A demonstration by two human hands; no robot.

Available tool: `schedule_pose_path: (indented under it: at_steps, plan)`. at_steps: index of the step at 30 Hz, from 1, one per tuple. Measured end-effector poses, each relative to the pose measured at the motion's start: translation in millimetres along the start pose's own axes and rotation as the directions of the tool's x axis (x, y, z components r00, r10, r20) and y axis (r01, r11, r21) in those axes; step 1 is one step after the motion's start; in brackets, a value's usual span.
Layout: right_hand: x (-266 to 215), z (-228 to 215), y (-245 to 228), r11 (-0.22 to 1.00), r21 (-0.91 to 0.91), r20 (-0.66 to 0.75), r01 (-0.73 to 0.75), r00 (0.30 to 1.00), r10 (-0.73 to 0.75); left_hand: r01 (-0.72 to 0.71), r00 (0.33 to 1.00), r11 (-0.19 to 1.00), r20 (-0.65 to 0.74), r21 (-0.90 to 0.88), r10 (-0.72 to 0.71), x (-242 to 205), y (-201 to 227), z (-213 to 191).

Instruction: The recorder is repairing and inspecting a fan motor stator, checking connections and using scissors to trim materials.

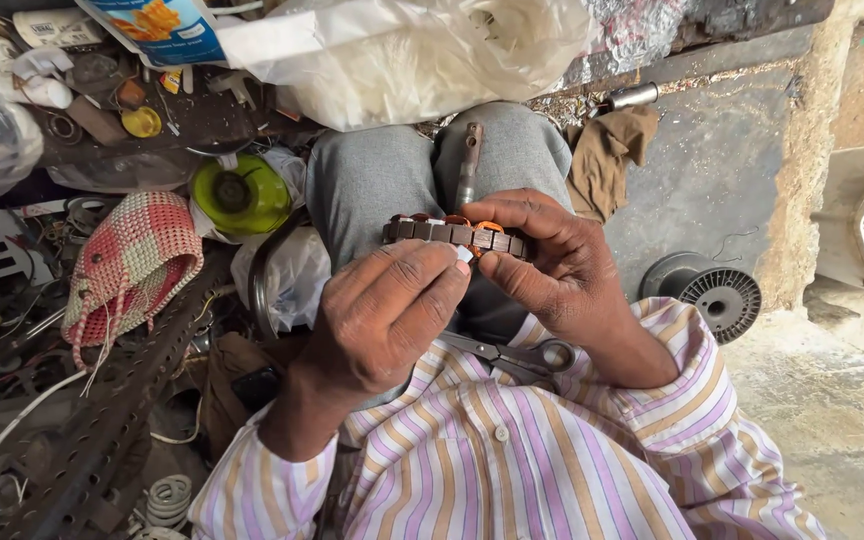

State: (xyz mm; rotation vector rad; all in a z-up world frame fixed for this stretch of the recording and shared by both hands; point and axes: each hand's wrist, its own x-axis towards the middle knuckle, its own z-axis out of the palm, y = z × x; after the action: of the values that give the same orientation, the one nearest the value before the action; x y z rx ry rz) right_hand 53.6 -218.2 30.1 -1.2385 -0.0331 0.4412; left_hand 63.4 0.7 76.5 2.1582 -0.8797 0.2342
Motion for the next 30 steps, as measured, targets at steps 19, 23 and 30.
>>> schedule_pose_path:
  at_steps: [19,23,30]
  plan:
    - [-1,12,0,0.997,-0.069,-0.086,-0.017,0.996,0.011,-0.014,1.000,0.999,0.015,-0.036,0.014,4,-6,0]
    - [-1,13,5,0.988,-0.140,-0.107,0.071,0.991,-0.086,-0.035,0.999,0.998,0.040,0.054,0.033,5,-3,1]
    - [1,14,1,0.984,-0.177,-0.121,0.033,0.991,-0.055,-0.088,0.995,0.962,0.066,0.260,0.073,-5,-1,18]
